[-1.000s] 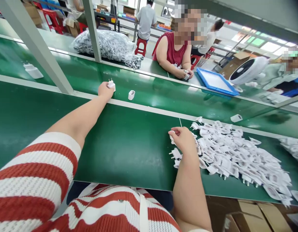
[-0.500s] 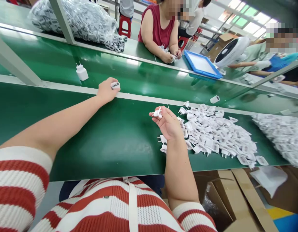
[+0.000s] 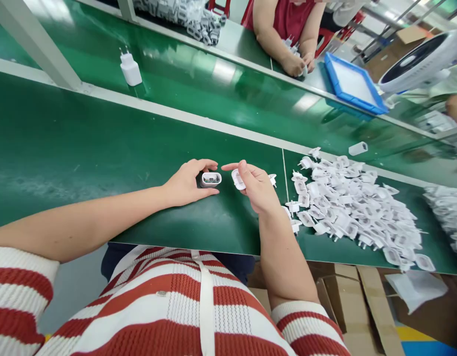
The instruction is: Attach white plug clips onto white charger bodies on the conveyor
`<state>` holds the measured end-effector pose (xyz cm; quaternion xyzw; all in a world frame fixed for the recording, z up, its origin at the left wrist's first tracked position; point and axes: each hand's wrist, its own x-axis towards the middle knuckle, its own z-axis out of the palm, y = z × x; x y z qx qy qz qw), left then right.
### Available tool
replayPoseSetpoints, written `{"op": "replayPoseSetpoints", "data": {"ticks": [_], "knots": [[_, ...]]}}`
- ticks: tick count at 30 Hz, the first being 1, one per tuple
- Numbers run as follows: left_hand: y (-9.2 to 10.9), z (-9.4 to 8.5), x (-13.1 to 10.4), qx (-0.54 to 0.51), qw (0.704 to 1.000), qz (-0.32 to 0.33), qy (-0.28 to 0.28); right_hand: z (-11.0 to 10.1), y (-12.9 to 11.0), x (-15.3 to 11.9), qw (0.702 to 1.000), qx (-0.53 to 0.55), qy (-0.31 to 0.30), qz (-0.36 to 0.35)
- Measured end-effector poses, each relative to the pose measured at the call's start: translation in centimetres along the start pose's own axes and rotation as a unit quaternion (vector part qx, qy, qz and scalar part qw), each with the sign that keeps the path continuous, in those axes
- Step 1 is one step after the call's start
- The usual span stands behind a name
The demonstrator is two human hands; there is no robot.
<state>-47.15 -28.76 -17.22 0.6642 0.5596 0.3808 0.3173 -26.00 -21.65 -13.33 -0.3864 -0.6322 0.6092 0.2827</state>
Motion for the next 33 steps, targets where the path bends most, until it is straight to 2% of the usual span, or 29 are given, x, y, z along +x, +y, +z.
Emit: {"op": "replayPoseSetpoints", "data": {"ticks": [7,16,22,24,26,29,31,33], "knots": [[-0.3,-0.4,0.2,0.006,0.999,0.037,-0.010,0.2,0.3,-0.1,0.999,0.002,0.032,0.006],[-0.4,-0.5,0.3,0.003,0.999,0.045,-0.019,0.7,0.4,-0.5,0.998,0.045,0.004,-0.043],[-0.6,-0.4,0.4,0.012,0.998,0.053,-0.016,0.4,-0.2,-0.5,0.994,0.079,-0.025,0.065],[-0.7,-0.3,0.4,0.014,0.998,0.056,-0.012,0.5,-0.4,-0.5,0.994,0.071,-0.033,0.073],[-0.8,-0.3,0.3,0.018,0.998,0.055,-0.013,0.7,-0.3,-0.4,0.998,0.043,-0.013,0.041],[-0.6,-0.2,0.2,0.025,0.998,0.053,-0.021,1.3,0.2,-0.5,0.995,-0.033,0.077,-0.048],[-0.5,-0.2,0.2,0.032,0.998,0.054,-0.029,1.7,0.6,-0.7,0.980,-0.100,0.135,-0.104],[-0.5,-0.2,0.3,0.040,0.997,0.053,-0.038,2.0,0.9,-0.9,0.960,-0.176,0.148,-0.158]]}}
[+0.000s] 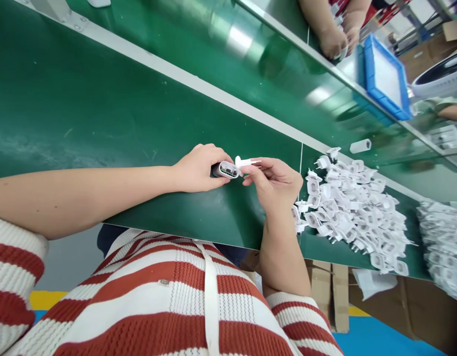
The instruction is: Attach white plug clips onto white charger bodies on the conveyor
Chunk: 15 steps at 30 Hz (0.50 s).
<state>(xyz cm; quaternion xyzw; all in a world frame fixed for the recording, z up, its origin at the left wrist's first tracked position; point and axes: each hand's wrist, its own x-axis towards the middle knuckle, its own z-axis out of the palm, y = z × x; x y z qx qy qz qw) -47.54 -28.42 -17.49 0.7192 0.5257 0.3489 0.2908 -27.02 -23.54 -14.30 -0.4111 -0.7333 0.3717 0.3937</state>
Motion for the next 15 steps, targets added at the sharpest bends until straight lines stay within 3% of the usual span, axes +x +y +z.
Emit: {"op": "replayPoseSetpoints", "data": {"ticks": [7,10,15], "knots": [[-0.19,0.05,0.11,-0.014,1.000,0.000,-0.005,0.43,-0.70,-0.05,0.952,-0.225,-0.092,-0.186],[-0.30,0.07,0.09,-0.016,1.000,0.002,-0.003,0.68,-0.92,0.04,0.942,-0.228,-0.099,-0.225],[-0.36,0.07,0.09,-0.002,1.000,-0.003,-0.008,0.69,-0.63,0.13,0.944,-0.214,-0.060,-0.243]]}}
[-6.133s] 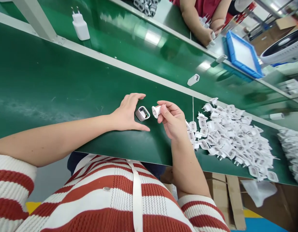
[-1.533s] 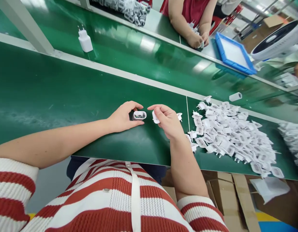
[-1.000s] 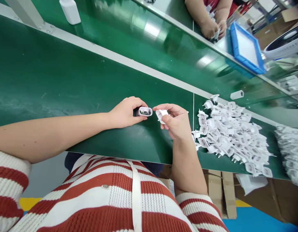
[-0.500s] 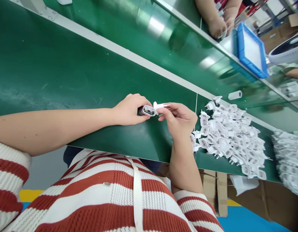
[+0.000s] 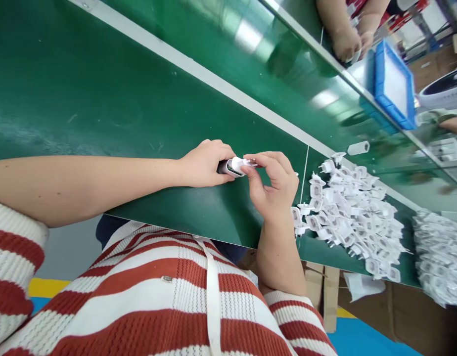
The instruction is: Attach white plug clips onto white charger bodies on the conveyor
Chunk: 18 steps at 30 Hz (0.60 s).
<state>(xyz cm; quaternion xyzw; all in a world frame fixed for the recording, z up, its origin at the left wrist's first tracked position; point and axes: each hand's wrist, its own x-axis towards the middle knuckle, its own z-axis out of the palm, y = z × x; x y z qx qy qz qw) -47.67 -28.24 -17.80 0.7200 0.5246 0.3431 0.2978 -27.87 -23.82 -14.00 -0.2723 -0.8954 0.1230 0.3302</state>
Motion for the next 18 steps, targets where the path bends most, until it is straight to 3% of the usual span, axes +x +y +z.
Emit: {"op": "replayPoseSetpoints", "data": {"ticks": [4,14,18], "knots": [[0.1,0.0,0.0,-0.010,1.000,0.004,0.007,0.2,0.0,0.2,0.999,-0.012,-0.016,-0.030],[-0.3,0.3,0.0,-0.003,1.000,0.004,0.011,0.0,-1.9,0.4,0.982,-0.175,-0.065,-0.002],[-0.3,0.4,0.0,-0.006,1.000,0.007,0.017,0.3,-2.4,0.3,0.975,-0.213,-0.058,-0.002]]}}
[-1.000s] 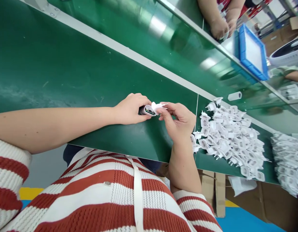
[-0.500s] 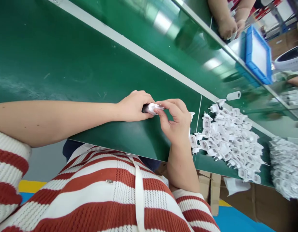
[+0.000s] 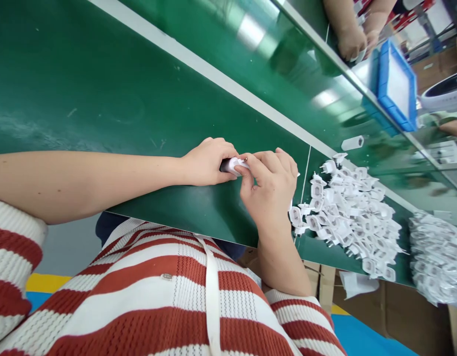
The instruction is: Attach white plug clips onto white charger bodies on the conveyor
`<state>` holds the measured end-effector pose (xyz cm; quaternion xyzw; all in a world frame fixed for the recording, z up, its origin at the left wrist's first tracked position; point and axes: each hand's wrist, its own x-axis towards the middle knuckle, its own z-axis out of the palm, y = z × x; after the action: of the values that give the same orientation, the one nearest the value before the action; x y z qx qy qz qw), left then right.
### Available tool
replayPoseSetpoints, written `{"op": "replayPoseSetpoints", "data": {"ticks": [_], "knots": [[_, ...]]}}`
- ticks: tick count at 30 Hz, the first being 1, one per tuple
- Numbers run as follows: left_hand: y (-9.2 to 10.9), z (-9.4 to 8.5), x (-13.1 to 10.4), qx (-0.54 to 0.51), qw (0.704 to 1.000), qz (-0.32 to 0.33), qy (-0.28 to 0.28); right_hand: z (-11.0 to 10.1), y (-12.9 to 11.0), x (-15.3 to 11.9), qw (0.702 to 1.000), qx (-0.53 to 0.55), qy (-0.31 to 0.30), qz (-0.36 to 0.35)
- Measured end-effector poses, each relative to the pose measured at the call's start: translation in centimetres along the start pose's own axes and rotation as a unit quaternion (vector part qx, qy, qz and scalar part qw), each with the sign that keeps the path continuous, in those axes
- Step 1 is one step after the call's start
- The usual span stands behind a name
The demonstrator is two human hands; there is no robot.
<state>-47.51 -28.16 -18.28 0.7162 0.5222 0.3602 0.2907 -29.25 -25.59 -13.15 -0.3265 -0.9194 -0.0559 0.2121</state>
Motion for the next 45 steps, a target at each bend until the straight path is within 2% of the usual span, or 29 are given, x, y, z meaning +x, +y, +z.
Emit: {"op": "replayPoseSetpoints", "data": {"ticks": [7,12,14,17,18,20,22,23,25,27,30,32,33,34,36,38,39,40,42,44,45], "knots": [[-0.1,0.0,-0.2,-0.003,1.000,0.006,0.012,0.5,-0.5,-0.5,0.999,-0.041,0.031,0.018],[0.1,-0.1,-0.4,-0.007,1.000,0.015,0.015,0.5,-0.8,-0.5,0.999,0.021,0.018,0.042],[0.4,-0.3,-0.2,-0.036,0.999,-0.004,0.007,0.1,0.0,-0.3,0.996,0.071,-0.010,0.058],[0.6,-1.1,0.8,-0.132,0.987,-0.093,-0.009,-1.0,3.0,-0.2,0.987,0.068,-0.063,0.132],[0.4,-1.7,1.5,-0.155,0.980,-0.124,-0.005,-1.4,4.4,-0.4,0.980,0.033,-0.082,0.181],[-0.7,-3.2,3.5,-0.143,0.976,-0.158,0.030,-1.9,7.2,-0.9,0.944,-0.032,-0.136,0.298],[-2.5,-5.3,6.1,-0.067,0.978,-0.171,0.100,-2.0,9.4,-1.6,0.902,-0.023,-0.187,0.388],[-3.6,-6.5,7.5,-0.023,0.974,-0.177,0.138,-1.8,10.2,-1.8,0.890,0.004,-0.199,0.411],[-5.8,-8.9,10.3,0.058,0.955,-0.199,0.212,-1.4,11.0,-2.1,0.887,0.062,-0.186,0.418],[-7.7,-11.1,12.6,0.122,0.934,-0.215,0.256,-0.7,11.3,-1.9,0.898,0.105,-0.145,0.402],[-9.8,-13.4,14.7,0.172,0.920,-0.226,0.271,0.3,11.4,-1.5,0.906,0.179,-0.074,0.376],[-10.7,-14.2,15.4,0.175,0.914,-0.247,0.269,0.7,11.5,-1.2,0.906,0.221,-0.033,0.360],[-10.8,-14.3,15.5,0.177,0.907,-0.262,0.276,0.8,11.5,-1.1,0.896,0.264,-0.007,0.357],[-10.8,-14.1,15.7,0.184,0.896,-0.279,0.294,0.8,11.4,-1.0,0.875,0.326,0.022,0.357],[-10.2,-13.2,16.1,0.207,0.870,-0.271,0.355,0.3,10.9,-0.7,0.799,0.477,0.074,0.358],[-8.9,-11.3,16.9,0.227,0.867,-0.193,0.401,-0.5,10.2,-0.4,0.708,0.601,0.100,0.358],[-8.1,-9.9,17.7,0.233,0.878,-0.135,0.397,-0.9,9.8,-0.2,0.679,0.633,0.100,0.358],[-7.3,-8.4,18.7,0.234,0.895,-0.073,0.373,-1.3,9.4,-0.1,0.658,0.655,0.101,0.356],[-5.9,-4.6,21.3,0.232,0.933,0.017,0.274,-1.8,8.8,0.2,0.630,0.680,0.113,0.358],[-4.5,-0.4,24.6,0.214,0.963,0.056,0.156,-1.7,8.4,0.5,0.617,0.685,0.133,0.363],[-3.8,1.8,26.3,0.199,0.972,0.053,0.110,-1.4,8.3,0.6,0.615,0.683,0.145,0.367]]}}
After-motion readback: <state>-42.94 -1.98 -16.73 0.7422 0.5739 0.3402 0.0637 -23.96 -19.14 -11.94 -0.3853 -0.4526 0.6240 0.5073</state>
